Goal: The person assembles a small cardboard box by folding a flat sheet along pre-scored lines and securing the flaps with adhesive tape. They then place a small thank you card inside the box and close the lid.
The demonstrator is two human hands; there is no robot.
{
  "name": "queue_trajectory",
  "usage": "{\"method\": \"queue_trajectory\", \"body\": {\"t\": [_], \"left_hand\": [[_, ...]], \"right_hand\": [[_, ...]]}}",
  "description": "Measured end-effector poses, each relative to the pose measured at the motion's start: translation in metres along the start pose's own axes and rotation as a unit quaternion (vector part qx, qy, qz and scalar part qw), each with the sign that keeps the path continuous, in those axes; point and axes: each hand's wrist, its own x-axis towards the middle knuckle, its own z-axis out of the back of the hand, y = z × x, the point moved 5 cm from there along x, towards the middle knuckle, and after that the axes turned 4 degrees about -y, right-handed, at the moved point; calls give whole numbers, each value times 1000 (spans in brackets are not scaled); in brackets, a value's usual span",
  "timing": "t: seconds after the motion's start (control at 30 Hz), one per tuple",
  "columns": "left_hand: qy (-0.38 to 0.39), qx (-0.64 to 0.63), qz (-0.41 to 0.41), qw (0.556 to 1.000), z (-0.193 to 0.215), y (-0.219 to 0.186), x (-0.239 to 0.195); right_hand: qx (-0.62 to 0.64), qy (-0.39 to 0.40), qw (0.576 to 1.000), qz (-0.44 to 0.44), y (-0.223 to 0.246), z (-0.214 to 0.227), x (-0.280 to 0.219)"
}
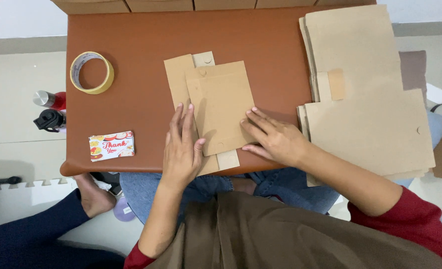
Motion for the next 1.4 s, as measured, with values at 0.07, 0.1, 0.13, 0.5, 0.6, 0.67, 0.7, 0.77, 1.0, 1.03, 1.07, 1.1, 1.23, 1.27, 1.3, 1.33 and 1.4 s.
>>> {"method": "queue_trajectory", "body": {"t": [0.07,0.1,0.13,0.5,0.6,0.67,0.7,0.77,1.0,1.03,1.07,1.1,1.23,1.27,1.3,1.33,1.4], "left_hand": [[-1,6,-8,1000,-1,2,0],[-3,11,-14,1000,-2,2,0],[-3,10,-15,1000,-3,3,0],[-5,27,-41,999,-6,-26,-6],[1,19,-58,998,-13,-43,-5],[5,25,-78,997,-26,-46,-5],[13,30,-99,995,-34,-49,-4],[41,-4,-96,995,-43,-45,3],[-32,187,-133,973,-55,-33,30],[-33,187,-130,973,-52,-29,35],[-48,225,-126,965,-48,-27,37],[-61,262,-122,955,-43,-24,40],[0,164,-118,979,-42,-16,37],[-43,165,-141,975,-38,-19,34],[-86,166,-164,969,-35,-22,30],[-86,164,-161,969,-35,-22,27],[-172,156,-198,952,-28,-26,18]], "right_hand": [[-27,-26,999,29,-1,2,-1],[-54,-50,996,59,0,5,-2],[-55,-50,996,59,-4,5,-2],[17,-140,990,-14,-75,25,18],[187,-147,950,-203,-128,3,24],[239,-166,928,-231,-156,-20,35],[291,-183,902,-262,-173,-31,42],[309,-173,886,-300,-182,-29,66],[345,-126,846,-386,-178,-21,102],[345,-123,847,-385,-174,-17,98],[281,-100,885,-358,-168,-11,94],[215,-76,916,-329,-162,-6,91],[188,46,951,-240,-104,42,70],[181,107,951,-225,-86,52,63],[173,168,948,-208,-69,61,56],[173,171,947,-208,-60,63,44],[149,164,947,-230,-46,70,19]]}}
